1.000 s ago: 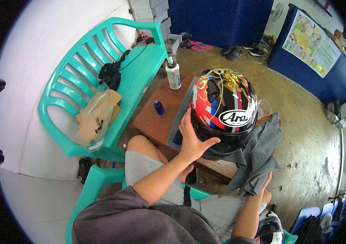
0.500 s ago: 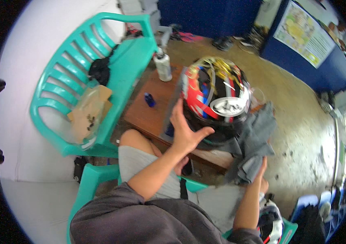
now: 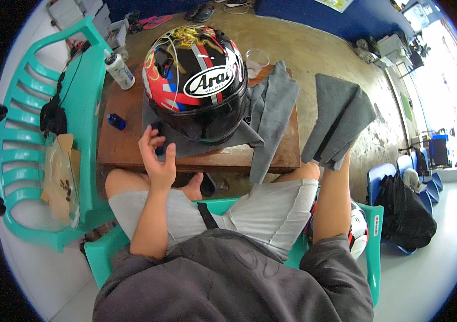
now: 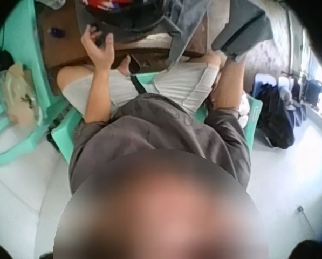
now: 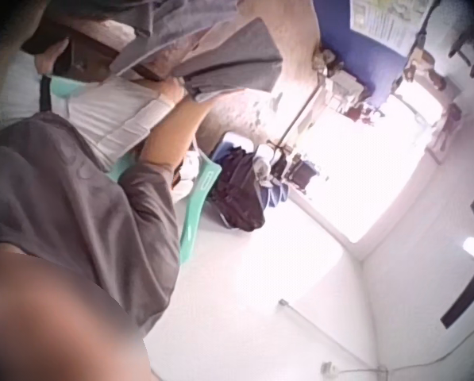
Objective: The person wipes a motorcycle helmet with a grey cloth, then uses a small blue tool to scrape or clean the surface, and finishes by wiping the helmet again with the cloth.
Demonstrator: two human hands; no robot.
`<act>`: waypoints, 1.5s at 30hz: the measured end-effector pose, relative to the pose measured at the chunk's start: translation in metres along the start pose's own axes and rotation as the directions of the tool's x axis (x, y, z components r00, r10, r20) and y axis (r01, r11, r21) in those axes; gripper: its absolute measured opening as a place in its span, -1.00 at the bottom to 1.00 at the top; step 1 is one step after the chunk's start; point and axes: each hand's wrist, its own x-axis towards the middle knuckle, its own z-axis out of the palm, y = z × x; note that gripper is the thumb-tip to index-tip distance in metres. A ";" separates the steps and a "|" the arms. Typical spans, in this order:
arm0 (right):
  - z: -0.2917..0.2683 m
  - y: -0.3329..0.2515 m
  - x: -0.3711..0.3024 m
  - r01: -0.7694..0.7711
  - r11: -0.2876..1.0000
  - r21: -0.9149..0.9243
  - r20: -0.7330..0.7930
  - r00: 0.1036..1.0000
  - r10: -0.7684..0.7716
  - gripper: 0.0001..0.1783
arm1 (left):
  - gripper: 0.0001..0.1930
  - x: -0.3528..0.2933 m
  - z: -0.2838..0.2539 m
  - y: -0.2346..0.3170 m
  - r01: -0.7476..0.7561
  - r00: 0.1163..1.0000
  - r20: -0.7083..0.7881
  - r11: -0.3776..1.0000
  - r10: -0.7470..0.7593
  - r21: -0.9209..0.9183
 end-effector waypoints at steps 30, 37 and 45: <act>0.037 0.107 -0.048 -0.259 0.966 0.003 -0.266 0.931 0.250 -0.62 | -0.80 0.009 -0.010 -0.050 0.315 0.948 0.001 0.939 -0.318 -0.135; 0.034 0.119 -0.048 -0.254 0.961 -0.110 -0.402 0.896 0.191 -0.77 | -0.77 0.009 -0.006 -0.048 0.322 0.946 -0.008 0.940 -0.325 -0.113; 0.049 0.110 -0.051 -0.186 0.982 -0.028 -0.334 0.928 0.166 -0.70 | -0.80 0.011 -0.009 -0.050 0.321 0.946 0.007 0.936 -0.323 -0.147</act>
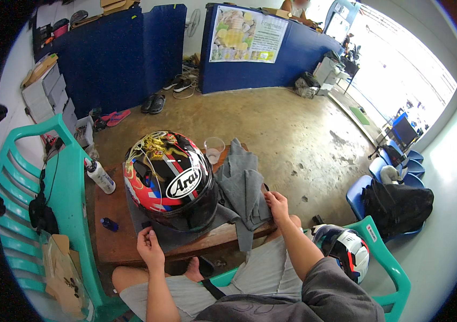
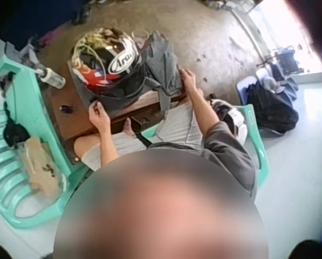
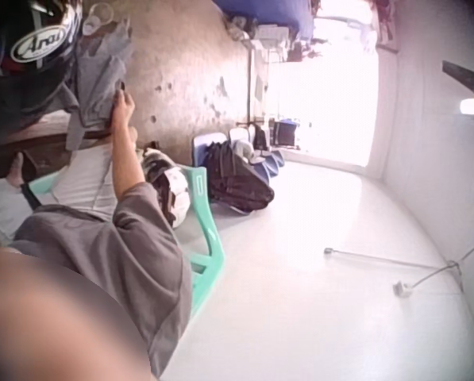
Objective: The person wipes a motorcycle helmet with a grey cloth, then uses a small blue tool to scrape or clean the surface, and finishes by wiping the helmet again with the cloth.
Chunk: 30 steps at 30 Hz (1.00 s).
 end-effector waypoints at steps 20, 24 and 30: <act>0.003 -0.002 -0.003 0.043 0.999 -0.030 -0.022 0.999 -0.044 -0.70 | -0.81 -0.004 0.006 0.006 -0.048 0.997 0.062 0.999 0.049 -0.010; 0.003 0.000 -0.003 0.028 0.999 -0.021 -0.070 0.997 -0.030 -0.73 | -0.80 -0.007 0.005 0.007 -0.002 0.997 0.078 0.999 -0.001 0.043; 0.000 -0.006 -0.001 0.002 0.999 0.047 0.018 1.000 -0.002 -0.68 | -0.79 -0.018 0.005 0.013 0.174 0.972 0.191 0.969 -0.139 -0.178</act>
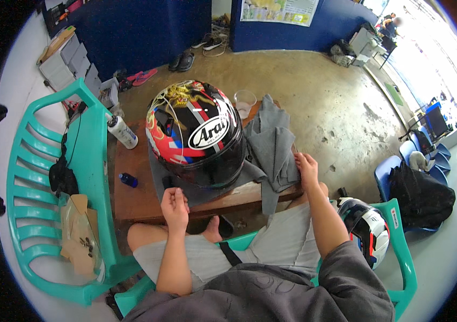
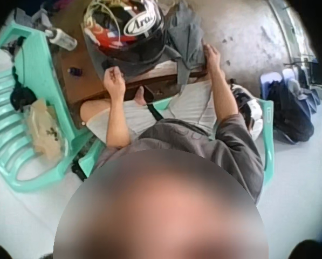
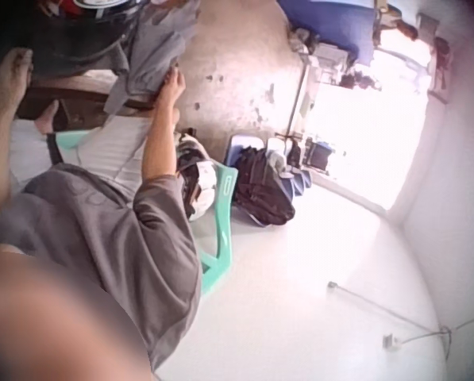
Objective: The person wipes a motorcycle helmet with a grey cloth, then uses a small blue tool to scrape or clean the surface, and finishes by wiping the helmet again with the cloth.
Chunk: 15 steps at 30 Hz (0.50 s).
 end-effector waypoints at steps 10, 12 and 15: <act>0.095 -0.106 -0.004 0.500 0.848 -0.175 0.071 0.866 -0.495 -0.65 | -0.22 -0.050 0.054 -0.009 0.520 0.850 0.213 0.706 -0.481 -0.480; 0.134 -0.138 0.010 0.545 0.837 -0.040 0.200 0.825 -0.528 -0.62 | -0.17 -0.051 0.064 -0.009 0.560 0.808 0.229 0.584 -0.543 -0.588; 0.199 -0.179 0.047 0.500 0.857 0.124 0.412 0.760 -0.503 -0.51 | -0.12 -0.047 0.075 -0.005 0.598 0.748 0.278 0.428 -0.603 -0.678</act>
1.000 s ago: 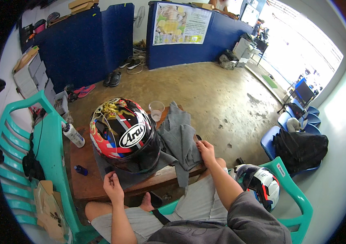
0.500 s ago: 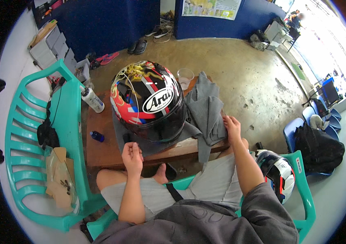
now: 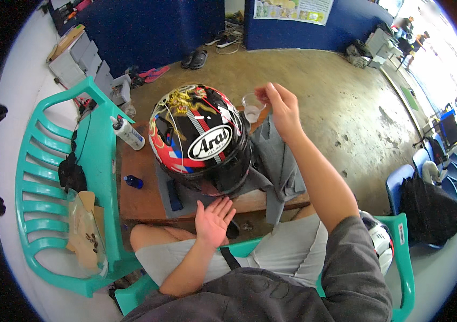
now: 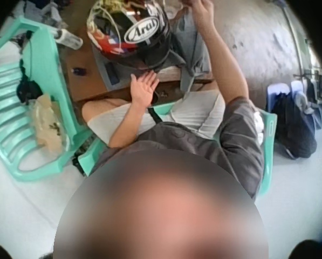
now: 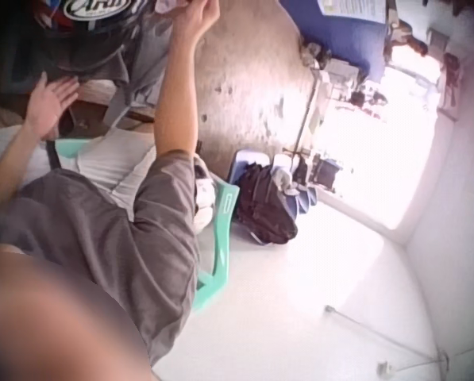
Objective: The person wipes a motorcycle helmet with a grey cloth, then uses a small blue tool to scrape or clean the surface, and finishes by wiping the helmet again with the cloth.
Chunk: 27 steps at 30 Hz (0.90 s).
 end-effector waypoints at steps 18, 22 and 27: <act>0.147 0.157 0.208 -0.652 0.633 -0.418 0.672 0.248 0.698 0.19 | -0.34 -0.003 0.028 -0.015 0.008 0.985 -0.163 0.948 -0.063 -0.319; 0.170 0.170 0.208 -0.722 0.531 -0.443 0.795 -0.042 0.605 0.26 | -0.18 -0.002 0.033 -0.010 0.067 0.964 -0.220 0.941 -0.146 -0.332; 0.193 0.167 0.201 -0.679 0.440 -0.588 0.705 -0.163 0.690 0.37 | -0.16 -0.004 0.050 -0.003 0.082 0.957 -0.230 0.925 -0.177 -0.372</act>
